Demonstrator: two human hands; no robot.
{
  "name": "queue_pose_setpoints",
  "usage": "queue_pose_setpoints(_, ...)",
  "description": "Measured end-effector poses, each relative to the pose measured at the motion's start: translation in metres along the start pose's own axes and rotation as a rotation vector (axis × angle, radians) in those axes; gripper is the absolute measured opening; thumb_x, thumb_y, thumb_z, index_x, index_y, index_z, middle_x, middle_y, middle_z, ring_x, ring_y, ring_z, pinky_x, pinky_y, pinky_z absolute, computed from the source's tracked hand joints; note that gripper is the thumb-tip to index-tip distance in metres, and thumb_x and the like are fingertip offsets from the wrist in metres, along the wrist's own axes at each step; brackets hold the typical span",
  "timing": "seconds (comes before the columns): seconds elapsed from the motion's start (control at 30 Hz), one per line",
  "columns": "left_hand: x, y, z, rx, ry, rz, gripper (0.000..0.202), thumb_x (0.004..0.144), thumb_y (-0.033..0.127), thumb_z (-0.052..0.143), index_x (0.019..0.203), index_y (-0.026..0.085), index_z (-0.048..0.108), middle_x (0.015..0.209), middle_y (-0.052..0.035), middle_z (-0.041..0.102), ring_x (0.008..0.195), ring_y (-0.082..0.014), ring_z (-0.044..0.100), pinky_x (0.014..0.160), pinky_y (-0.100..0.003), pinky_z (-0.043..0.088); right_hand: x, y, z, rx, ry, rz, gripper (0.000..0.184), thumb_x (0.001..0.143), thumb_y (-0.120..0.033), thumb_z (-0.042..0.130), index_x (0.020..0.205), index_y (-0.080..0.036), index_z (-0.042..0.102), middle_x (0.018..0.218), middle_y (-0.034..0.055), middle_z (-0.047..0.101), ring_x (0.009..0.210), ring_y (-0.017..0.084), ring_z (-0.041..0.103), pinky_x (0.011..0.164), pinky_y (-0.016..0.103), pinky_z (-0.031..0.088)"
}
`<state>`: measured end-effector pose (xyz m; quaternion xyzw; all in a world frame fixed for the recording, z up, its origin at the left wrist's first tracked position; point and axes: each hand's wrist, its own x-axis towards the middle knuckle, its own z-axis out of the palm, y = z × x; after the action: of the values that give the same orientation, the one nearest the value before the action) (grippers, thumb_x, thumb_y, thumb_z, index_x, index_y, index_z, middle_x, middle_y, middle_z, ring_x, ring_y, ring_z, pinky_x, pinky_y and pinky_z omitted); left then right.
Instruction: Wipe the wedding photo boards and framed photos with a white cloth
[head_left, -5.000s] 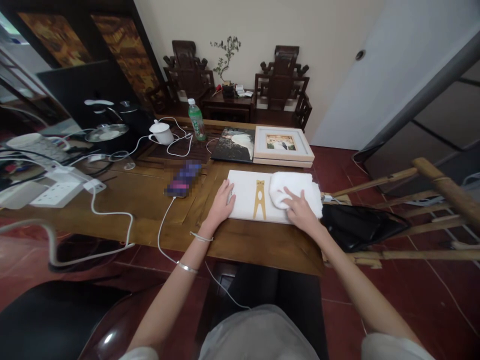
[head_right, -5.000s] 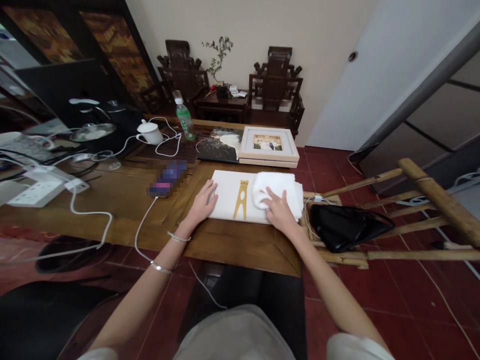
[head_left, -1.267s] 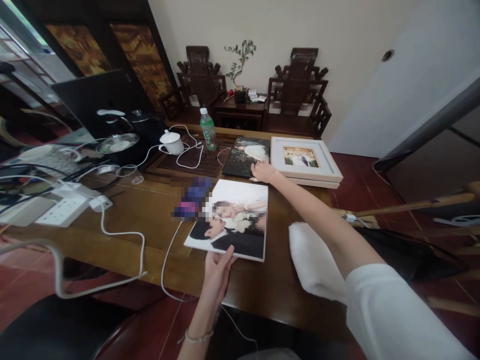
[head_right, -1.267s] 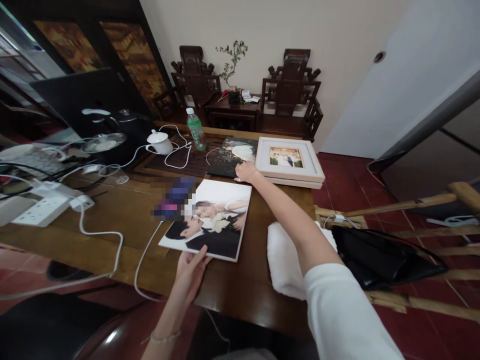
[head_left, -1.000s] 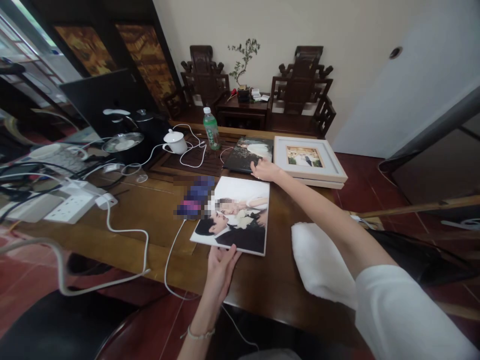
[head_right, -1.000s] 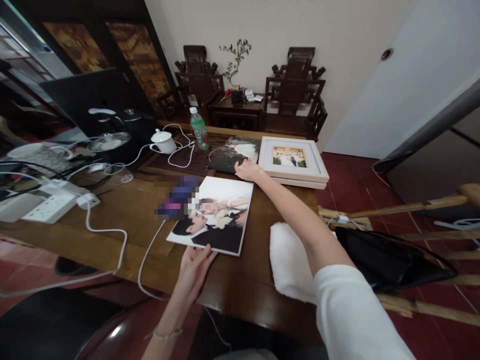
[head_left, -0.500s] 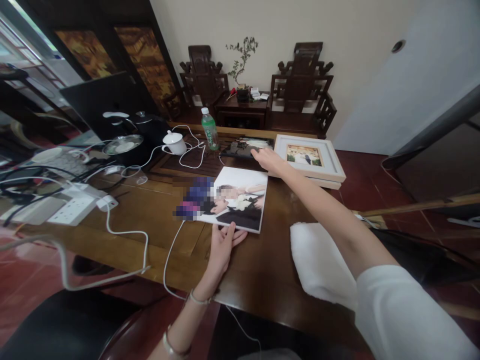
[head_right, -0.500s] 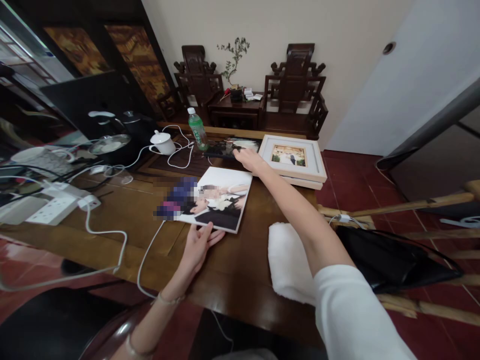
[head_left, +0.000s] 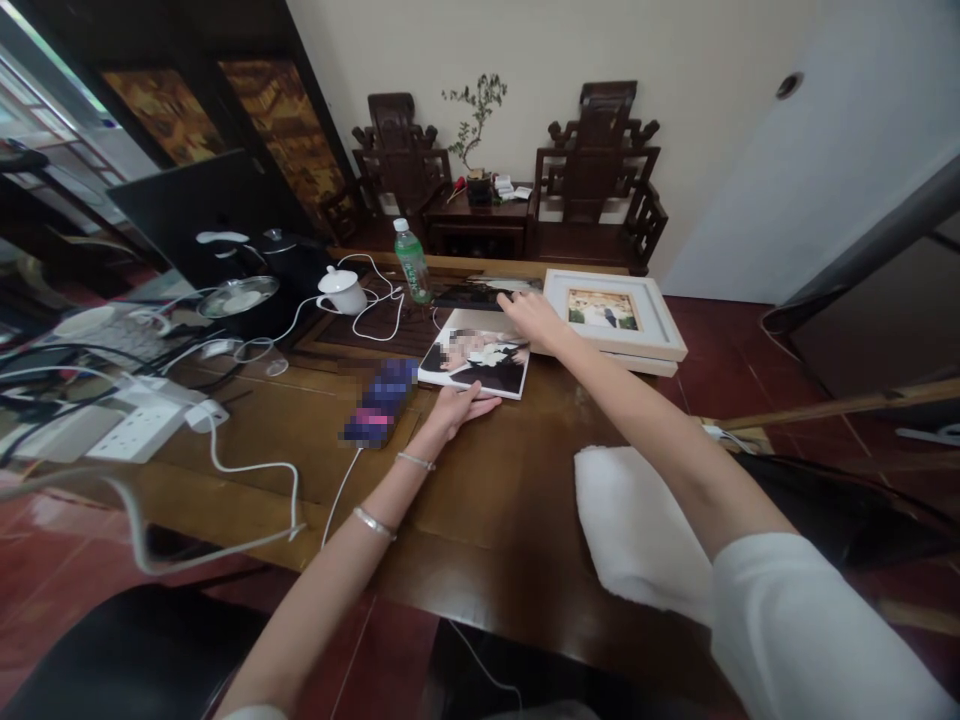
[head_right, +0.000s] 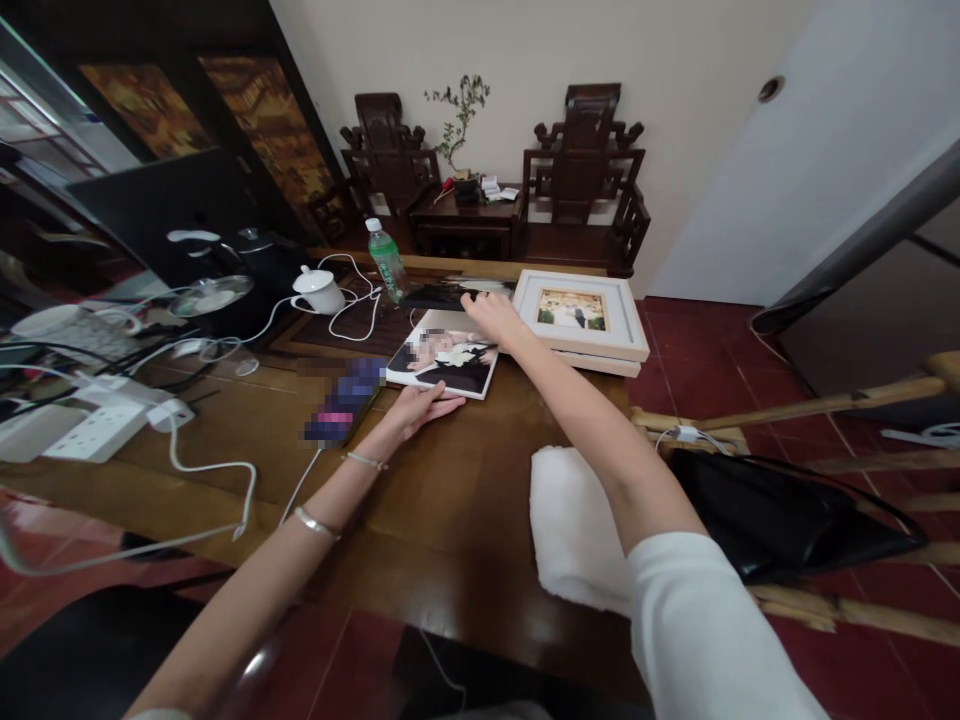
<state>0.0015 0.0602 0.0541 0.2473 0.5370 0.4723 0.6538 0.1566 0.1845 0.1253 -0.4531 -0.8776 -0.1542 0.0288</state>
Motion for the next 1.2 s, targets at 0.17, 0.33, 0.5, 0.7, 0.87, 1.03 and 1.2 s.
queue_pose_setpoints(0.17,0.029,0.011,0.003,0.055,0.038,-0.019,0.015,0.089,0.011,0.063,0.093,-0.003,0.064,0.071,-0.0184,0.072,0.065,-0.019,0.074,0.075,-0.024,0.06,-0.007,0.008,-0.007,0.014,0.098,0.026,0.039,0.085,-0.006,0.046,0.124,-0.009,0.049,0.115,0.021,0.064,0.1,0.03,0.061,0.072,0.034,0.04)
queue_pose_setpoints(0.33,0.049,0.015,0.013,0.117,0.082,-0.009,0.019,0.089,0.015,0.063,0.092,-0.004,0.066,0.066,-0.0173,0.072,0.061,-0.0194,0.073,0.072,-0.024,0.06,-0.017,0.02,-0.021,0.072,0.318,0.013,0.039,0.083,-0.001,0.044,0.119,-0.009,0.054,0.113,0.0178,0.066,0.101,0.027,0.061,0.069,0.032,0.038)
queue_pose_setpoints(0.5,0.064,0.022,0.027,0.173,0.071,-0.002,0.022,0.089,0.019,0.065,0.096,-0.002,0.065,0.062,-0.0146,0.071,0.054,-0.0167,0.071,0.062,-0.021,0.059,-0.033,0.022,-0.047,0.109,0.503,-0.022,0.04,0.083,-0.001,0.04,0.118,-0.009,0.057,0.111,0.0153,0.068,0.099,0.025,0.062,0.072,0.032,0.043)
queue_pose_setpoints(0.7,0.064,0.034,0.034,0.281,0.043,-0.006,0.021,0.086,0.018,0.068,0.091,-0.002,0.068,0.057,-0.015,0.069,0.052,-0.0178,0.07,0.06,-0.022,0.057,-0.06,0.016,-0.067,0.13,0.609,-0.098,0.043,0.083,-0.001,0.036,0.118,-0.008,0.059,0.115,0.0143,0.068,0.102,0.023,0.064,0.078,0.033,0.049)
queue_pose_setpoints(0.87,-0.014,0.05,0.039,0.192,-0.128,0.231,0.043,0.071,0.009,0.079,0.111,0.016,0.065,0.097,-0.0098,0.074,0.087,-0.019,0.073,0.079,-0.023,0.055,-0.094,0.003,-0.073,0.176,0.533,-0.102,0.046,0.089,-0.002,0.029,0.122,-0.009,0.06,0.122,0.0153,0.065,0.115,0.023,0.059,0.088,0.036,0.051)
queue_pose_setpoints(1.03,-0.11,0.06,0.048,-0.196,-0.195,0.468,0.025,0.084,0.028,0.067,0.108,0.02,0.065,0.112,-0.0075,0.069,0.116,-0.025,0.061,0.091,-0.032,0.052,-0.131,-0.025,-0.062,0.25,0.61,-0.176,0.04,0.094,-0.007,0.033,0.118,-0.012,0.064,0.12,0.0141,0.067,0.121,0.024,0.057,0.096,0.041,0.051)
queue_pose_setpoints(1.2,-0.136,0.043,0.045,-0.275,0.028,0.479,0.011,0.063,0.012,0.073,0.068,0.017,0.065,0.078,0.003,0.068,0.092,-0.0177,0.066,0.074,-0.022,0.054,-0.169,-0.054,-0.065,0.239,0.634,-0.247,0.035,0.094,-0.008,0.039,0.116,-0.012,0.066,0.118,0.0115,0.069,0.118,0.024,0.059,0.095,0.039,0.054)
